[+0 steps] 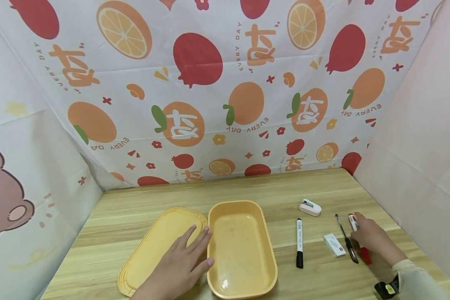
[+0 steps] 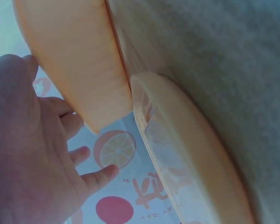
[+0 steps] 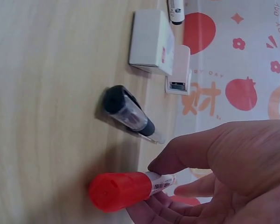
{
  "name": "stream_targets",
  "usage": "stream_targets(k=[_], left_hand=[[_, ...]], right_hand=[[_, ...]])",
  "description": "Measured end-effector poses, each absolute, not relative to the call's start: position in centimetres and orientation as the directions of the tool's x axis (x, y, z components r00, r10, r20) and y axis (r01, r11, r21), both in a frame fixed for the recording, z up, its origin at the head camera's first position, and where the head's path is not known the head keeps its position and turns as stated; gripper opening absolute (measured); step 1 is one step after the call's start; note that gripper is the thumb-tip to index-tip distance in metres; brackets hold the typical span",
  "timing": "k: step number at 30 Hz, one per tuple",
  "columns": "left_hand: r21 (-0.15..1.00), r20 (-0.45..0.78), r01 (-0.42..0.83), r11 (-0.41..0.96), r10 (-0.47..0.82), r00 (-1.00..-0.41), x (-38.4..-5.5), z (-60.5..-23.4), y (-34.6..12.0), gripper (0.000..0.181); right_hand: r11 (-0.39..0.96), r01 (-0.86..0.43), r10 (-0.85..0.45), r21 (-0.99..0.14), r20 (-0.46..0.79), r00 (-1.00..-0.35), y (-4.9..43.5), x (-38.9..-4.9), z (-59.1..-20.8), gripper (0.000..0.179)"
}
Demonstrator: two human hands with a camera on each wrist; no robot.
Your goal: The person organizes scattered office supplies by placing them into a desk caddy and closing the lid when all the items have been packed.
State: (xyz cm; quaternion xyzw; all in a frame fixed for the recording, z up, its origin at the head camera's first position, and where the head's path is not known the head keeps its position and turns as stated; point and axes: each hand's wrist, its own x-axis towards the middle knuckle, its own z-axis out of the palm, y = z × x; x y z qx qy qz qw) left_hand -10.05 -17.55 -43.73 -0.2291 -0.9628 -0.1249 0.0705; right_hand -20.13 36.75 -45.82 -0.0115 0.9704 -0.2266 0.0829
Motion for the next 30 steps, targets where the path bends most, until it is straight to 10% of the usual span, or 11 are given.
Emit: stream_targets(k=[30], left_hand=[[0.256, 0.16, 0.428, 0.867, 0.398, -0.903, -10.1, -43.4, -17.3, 0.067]], right_hand=[[0.546, 0.032, -0.159, -0.837, -0.14, -0.977, 30.1, -18.6, -41.0, 0.073]])
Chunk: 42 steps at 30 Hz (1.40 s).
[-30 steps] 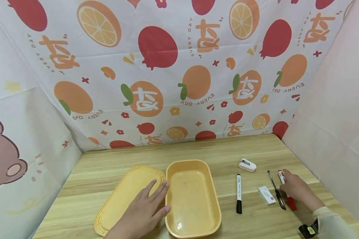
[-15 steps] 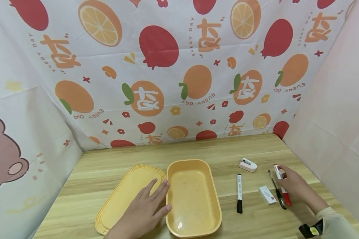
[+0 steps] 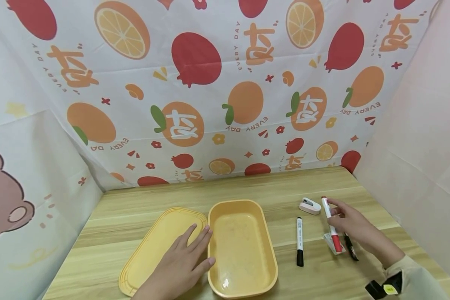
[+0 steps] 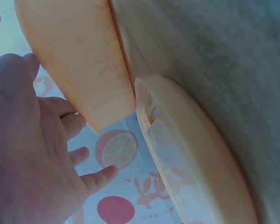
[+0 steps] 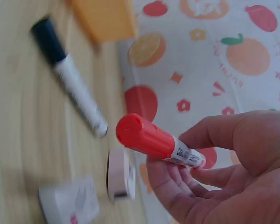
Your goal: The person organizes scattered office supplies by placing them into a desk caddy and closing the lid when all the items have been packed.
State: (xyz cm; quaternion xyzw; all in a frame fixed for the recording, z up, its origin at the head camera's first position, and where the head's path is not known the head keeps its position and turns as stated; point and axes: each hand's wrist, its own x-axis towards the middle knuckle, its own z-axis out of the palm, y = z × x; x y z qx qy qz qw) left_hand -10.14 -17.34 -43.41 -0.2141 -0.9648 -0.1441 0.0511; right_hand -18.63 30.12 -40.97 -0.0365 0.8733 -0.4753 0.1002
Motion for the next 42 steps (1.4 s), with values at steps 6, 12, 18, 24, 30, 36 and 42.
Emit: stream_targets(k=[6, 12, 18, 24, 30, 36, 42], left_hand=[[0.266, 0.151, 0.414, 0.87, 0.387, -0.91, -10.2, -43.2, -17.2, 0.069], [0.25, 0.15, 0.416, 0.874, 0.39, -0.909, -10.2, -43.3, -17.3, 0.07], [0.257, 0.154, 0.411, 0.875, 0.383, -0.911, -10.1, -43.4, -17.3, 0.069], [0.247, 0.156, 0.424, 0.871, 0.396, -0.905, -10.2, -43.6, -17.3, 0.07], [0.25, 0.156, 0.431, 0.867, 0.403, -0.902, -10.2, -43.5, -17.3, 0.07], [0.259, 0.149, 0.428, 0.866, 0.402, -0.904, -10.2, -43.4, -17.4, 0.069], [0.247, 0.156, 0.436, 0.865, 0.409, -0.899, -10.2, -43.6, -17.3, 0.07]], right_hand=[[0.43, 0.001, -0.205, -0.903, -0.099, -0.974, 28.2, -18.9, -39.8, 0.078], [0.371, -0.013, -0.22, -0.929, -0.074, -0.973, 26.0, -19.0, -39.3, 0.076], [0.284, -0.005, -0.232, -0.959, -0.064, -0.971, 23.6, -19.4, -39.6, 0.073], [0.238, 0.014, -0.277, -0.971, -0.082, -0.957, 21.4, -19.2, -39.8, 0.074], [0.224, 0.011, -0.331, -0.975, -0.087, -0.94, 19.1, -18.6, -39.8, 0.072], [0.203, 0.021, -0.385, -0.979, -0.099, -0.917, 17.2, -18.5, -40.0, 0.073], [0.18, 0.046, -0.41, -0.983, -0.118, -0.904, 15.4, -18.1, -40.1, 0.072]])
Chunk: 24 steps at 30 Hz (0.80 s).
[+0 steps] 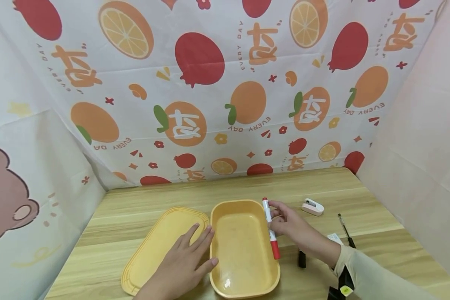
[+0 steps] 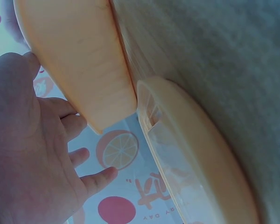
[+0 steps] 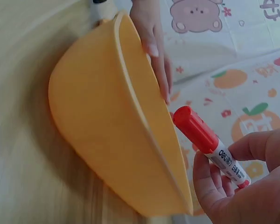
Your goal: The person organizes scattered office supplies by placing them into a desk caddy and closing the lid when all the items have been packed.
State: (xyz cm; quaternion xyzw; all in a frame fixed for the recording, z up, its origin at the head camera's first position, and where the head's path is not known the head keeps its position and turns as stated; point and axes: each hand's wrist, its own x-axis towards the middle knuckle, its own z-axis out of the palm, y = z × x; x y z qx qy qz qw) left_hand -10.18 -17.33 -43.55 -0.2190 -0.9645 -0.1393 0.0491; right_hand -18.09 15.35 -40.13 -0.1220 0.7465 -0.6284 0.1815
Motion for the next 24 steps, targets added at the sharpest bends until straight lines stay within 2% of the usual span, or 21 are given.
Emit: stream_targets(k=[14, 24], left_hand=[[0.227, 0.164, 0.443, 0.867, 0.415, -0.895, -10.0, -43.6, -17.3, 0.071], [0.234, 0.139, 0.42, 0.877, 0.397, -0.907, -10.0, -43.4, -17.2, 0.072]], right_hand=[[0.082, 0.112, -0.426, -0.99, -0.137, -0.895, 11.6, -17.5, -40.9, 0.074], [0.066, 0.101, -0.461, -0.993, -0.12, -0.879, 8.8, -17.4, -41.7, 0.069]])
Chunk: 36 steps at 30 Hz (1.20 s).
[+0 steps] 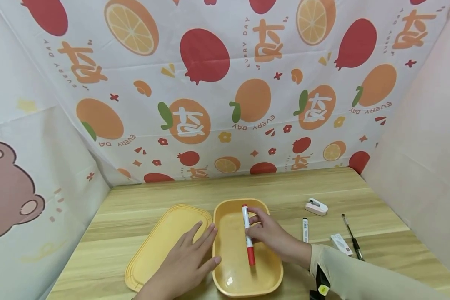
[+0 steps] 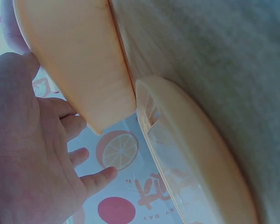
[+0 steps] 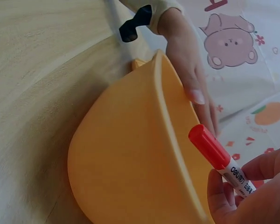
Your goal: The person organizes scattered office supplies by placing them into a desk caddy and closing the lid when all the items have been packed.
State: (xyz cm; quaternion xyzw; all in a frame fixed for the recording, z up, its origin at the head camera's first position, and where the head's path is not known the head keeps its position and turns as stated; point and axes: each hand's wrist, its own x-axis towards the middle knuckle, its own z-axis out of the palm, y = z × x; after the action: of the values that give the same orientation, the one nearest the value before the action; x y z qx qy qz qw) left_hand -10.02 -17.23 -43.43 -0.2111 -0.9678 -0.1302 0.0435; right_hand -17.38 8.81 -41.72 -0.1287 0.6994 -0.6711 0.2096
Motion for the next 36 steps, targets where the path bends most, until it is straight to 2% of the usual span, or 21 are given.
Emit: stream_targets(k=[6, 16, 27, 36], left_hand=[[0.215, 0.134, 0.42, 0.882, 0.4, -0.907, -10.1, -43.5, -17.3, 0.072], [0.198, 0.134, 0.431, 0.88, 0.412, -0.901, -10.0, -43.5, -17.2, 0.072], [0.176, 0.139, 0.438, 0.882, 0.418, -0.898, -10.1, -43.5, -17.1, 0.07], [0.16, 0.14, 0.438, 0.884, 0.419, -0.897, -10.1, -43.7, -17.2, 0.07]], right_hand=[[0.101, 0.095, -0.431, -0.99, -0.129, -0.893, 7.6, -17.7, -42.4, 0.067], [0.173, 0.106, -0.382, -0.979, -0.166, -0.909, 5.7, -17.9, -44.0, 0.073], [0.232, 0.127, -0.438, -0.964, -0.22, -0.872, 4.6, -17.1, -44.6, 0.075], [0.273, 0.108, -0.438, -0.956, -0.224, -0.871, 4.4, -17.1, -45.2, 0.074]])
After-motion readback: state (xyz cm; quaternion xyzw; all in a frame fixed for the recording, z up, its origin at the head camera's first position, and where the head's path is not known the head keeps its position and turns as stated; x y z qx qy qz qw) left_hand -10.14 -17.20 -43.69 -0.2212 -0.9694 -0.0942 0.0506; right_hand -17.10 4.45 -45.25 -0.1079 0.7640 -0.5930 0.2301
